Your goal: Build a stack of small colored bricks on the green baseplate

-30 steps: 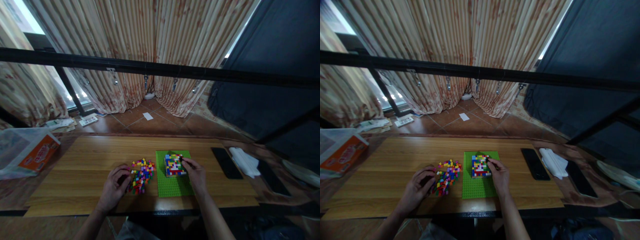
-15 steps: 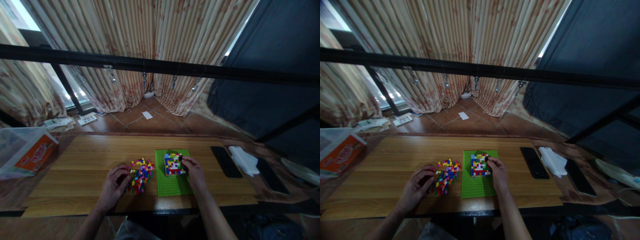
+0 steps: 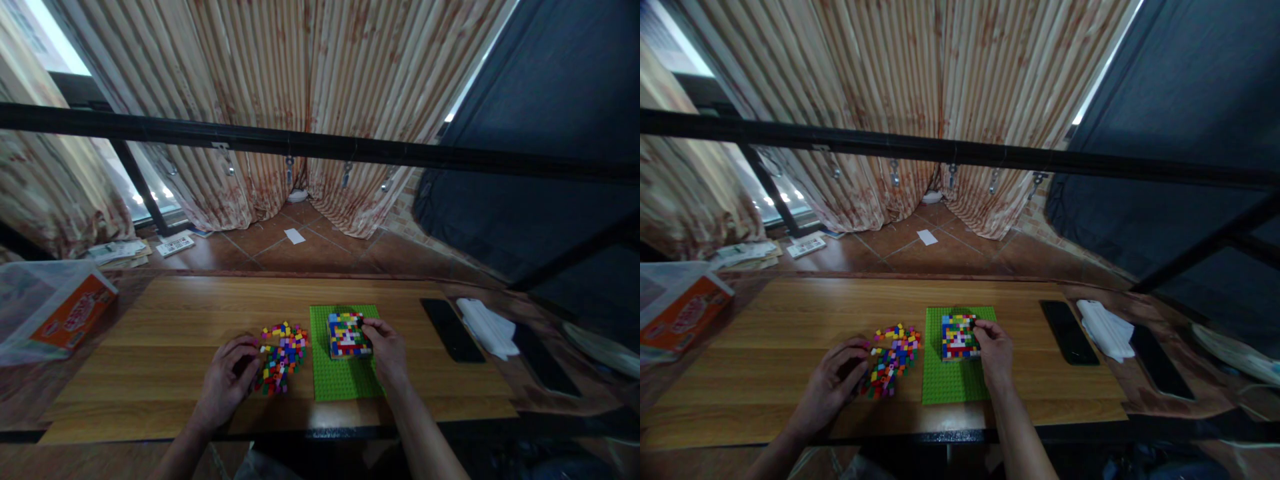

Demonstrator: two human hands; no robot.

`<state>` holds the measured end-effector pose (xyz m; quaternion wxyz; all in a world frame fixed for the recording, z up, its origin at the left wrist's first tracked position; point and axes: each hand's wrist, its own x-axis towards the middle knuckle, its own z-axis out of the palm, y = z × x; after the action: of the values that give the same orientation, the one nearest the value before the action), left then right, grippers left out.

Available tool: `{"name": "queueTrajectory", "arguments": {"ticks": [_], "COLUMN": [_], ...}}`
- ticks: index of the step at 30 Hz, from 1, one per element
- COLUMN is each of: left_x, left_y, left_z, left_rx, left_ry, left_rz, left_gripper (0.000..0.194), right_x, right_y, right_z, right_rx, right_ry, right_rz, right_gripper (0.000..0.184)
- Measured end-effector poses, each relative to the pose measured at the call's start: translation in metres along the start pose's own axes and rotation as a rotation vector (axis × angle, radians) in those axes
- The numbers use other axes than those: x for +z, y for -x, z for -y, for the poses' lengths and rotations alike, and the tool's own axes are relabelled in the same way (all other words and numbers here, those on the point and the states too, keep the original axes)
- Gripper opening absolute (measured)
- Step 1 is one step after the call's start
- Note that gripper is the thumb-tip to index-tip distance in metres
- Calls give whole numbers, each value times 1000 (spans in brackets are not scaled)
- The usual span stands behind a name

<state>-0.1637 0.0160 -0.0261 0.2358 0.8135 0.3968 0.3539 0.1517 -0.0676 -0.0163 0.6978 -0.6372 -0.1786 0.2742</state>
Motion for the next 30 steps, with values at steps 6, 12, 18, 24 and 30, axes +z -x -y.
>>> {"name": "queueTrajectory", "arguments": {"ticks": [6,12,18,24,30], "left_x": [1,0,1,0,0], "left_y": [0,0,1,1,2], "left_z": [0,0,0,-4,-7], "left_rx": [5,-16,-33,-61,-72], "left_ry": [-8,-2,3,25,32], "left_rz": [-18,-2,1,28,11], "left_gripper": [13,13,14,14,12], "right_x": [-6,-8,5,4,7], "right_y": [7,2,-8,-10,-10], "right_z": [-3,-6,-3,-8,-10], "right_rx": [-29,-8,17,22,-44], "right_ry": [-37,-17,67,110,205], "right_rz": [-17,-56,-14,-18,-42], "right_gripper": [32,38,39,43,43]}}
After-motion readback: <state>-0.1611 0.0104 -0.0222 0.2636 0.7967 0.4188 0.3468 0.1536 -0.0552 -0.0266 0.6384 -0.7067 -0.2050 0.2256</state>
